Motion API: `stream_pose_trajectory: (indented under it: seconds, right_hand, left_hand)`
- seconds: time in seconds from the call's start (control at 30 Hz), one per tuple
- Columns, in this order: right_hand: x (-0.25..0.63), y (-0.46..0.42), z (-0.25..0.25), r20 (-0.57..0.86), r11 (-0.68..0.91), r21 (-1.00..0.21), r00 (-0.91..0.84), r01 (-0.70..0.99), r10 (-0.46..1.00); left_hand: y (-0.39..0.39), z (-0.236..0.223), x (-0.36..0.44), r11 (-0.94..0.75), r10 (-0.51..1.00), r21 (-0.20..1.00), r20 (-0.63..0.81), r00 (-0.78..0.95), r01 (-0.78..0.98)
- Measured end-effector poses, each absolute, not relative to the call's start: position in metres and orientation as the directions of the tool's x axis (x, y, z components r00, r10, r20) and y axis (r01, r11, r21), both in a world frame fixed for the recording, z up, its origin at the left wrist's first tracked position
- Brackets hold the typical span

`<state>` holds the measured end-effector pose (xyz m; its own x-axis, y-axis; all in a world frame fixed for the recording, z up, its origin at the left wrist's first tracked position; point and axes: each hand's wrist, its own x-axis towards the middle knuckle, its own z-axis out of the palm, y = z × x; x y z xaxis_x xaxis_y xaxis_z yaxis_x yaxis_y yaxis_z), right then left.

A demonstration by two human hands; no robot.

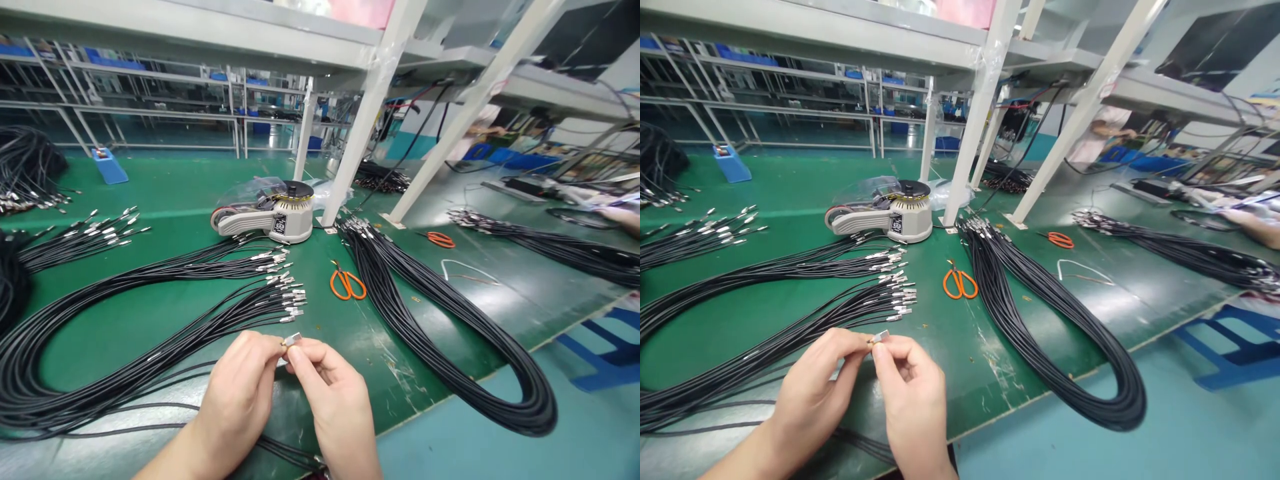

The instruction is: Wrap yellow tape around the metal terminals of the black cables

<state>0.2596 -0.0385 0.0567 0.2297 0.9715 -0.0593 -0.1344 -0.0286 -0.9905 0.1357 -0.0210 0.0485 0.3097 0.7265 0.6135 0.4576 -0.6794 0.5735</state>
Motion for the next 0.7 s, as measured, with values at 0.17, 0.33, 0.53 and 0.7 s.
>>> stream_pose_trajectory:
  seconds: [0.17, 0.33, 0.53, 0.7]
  right_hand:
    - [0.2597, -0.0392, 0.0580, -0.060, -0.029, -0.991, 0.232, -0.132, 0.971]
    - [0.2577, -0.0391, 0.0593, -0.050, -0.016, -0.990, 0.243, -0.139, 0.969]
    - [0.2569, -0.0399, 0.0595, -0.066, -0.031, -0.990, 0.260, -0.137, 0.963]
    - [0.2572, -0.0391, 0.0600, -0.093, -0.052, -0.987, 0.271, -0.154, 0.958]
  left_hand:
    - [-0.0205, 0.0489, 0.1361, -0.701, 0.705, 0.554, 0.633, 0.320, 0.450]
    - [-0.0208, 0.0476, 0.1362, -0.692, 0.715, 0.558, 0.619, 0.326, 0.457]
    - [-0.0224, 0.0461, 0.1362, -0.683, 0.722, 0.549, 0.607, 0.332, 0.482]
    - [-0.0221, 0.0457, 0.1365, -0.694, 0.707, 0.520, 0.622, 0.336, 0.498]
